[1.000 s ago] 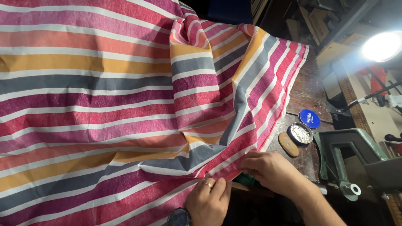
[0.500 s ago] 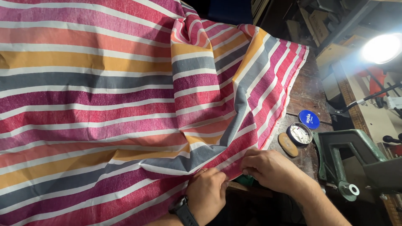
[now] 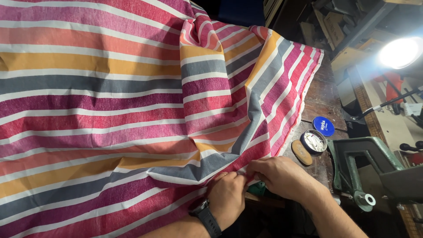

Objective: The person aligns the edges of a striped fabric on a workbench and repeatedly inserts straight pins from a tin to secure the layers. The person occasionally lifts and repositions the fabric to maintain alignment while continuing to pin along the edge.

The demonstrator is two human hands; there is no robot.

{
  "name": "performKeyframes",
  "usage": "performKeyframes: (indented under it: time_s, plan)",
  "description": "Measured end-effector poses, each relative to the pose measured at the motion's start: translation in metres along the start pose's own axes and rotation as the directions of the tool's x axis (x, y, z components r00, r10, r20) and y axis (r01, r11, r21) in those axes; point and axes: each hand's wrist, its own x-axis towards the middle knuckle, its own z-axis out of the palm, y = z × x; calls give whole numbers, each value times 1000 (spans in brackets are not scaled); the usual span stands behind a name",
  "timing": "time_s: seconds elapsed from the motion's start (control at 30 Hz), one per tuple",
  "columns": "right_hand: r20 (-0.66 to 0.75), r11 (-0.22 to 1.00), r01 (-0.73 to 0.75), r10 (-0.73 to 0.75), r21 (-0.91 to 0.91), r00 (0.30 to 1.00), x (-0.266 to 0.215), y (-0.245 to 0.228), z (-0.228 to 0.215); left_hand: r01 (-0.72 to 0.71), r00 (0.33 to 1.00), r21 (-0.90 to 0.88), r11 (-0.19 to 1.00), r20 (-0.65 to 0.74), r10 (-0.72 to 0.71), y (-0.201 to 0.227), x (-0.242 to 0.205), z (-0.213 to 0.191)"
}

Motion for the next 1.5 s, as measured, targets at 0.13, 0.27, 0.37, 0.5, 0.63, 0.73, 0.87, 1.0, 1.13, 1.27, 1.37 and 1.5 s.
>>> performKeyframes:
  time_s: [0.13,0.27,0.37,0.5,0.63,0.73,0.87,1.0,1.13,1.27,1.37,1.5]
  plan:
    - [-92,998,-34,28,-60,995,-14,4,17,110,991,-41,993,85,-106,13,12,-17]
    - [-623,795,-138,559,591,547,-37,-27,62,391,891,-100,915,291,-349,25,24,-44]
    - [-332,309,133,918,942,216,-31,-36,126,409,879,-94,908,309,-364,24,28,-46]
    - [209,-300,303,932,905,297,-19,-61,130,393,892,-194,899,316,-322,30,28,-54]
    - [118,-259,392,930,883,348,-12,-62,127,306,933,-277,911,276,-230,22,20,-40]
    - [131,-247,337,934,908,334,-8,-64,120,265,944,-336,904,280,-172,22,18,-42]
    - [90,-197,367,953,909,290,-6,-57,135,172,968,-254,952,225,-115,29,17,-54]
    - [115,-240,374,938,896,326,-8,-59,135,239,952,-285,928,255,-167,24,15,-46]
    - [119,-271,372,916,888,383,-10,-55,141,353,913,-259,899,304,-271,28,15,-51]
    - [100,-243,351,920,904,378,-8,-60,137,398,880,-136,907,336,-336,24,12,-47]
    - [125,-271,323,905,907,407,-10,-59,140,402,878,-141,905,341,-337,26,13,-51]
    - [124,-258,281,900,924,418,-11,-61,138,242,957,-246,939,221,-189,24,9,-49]
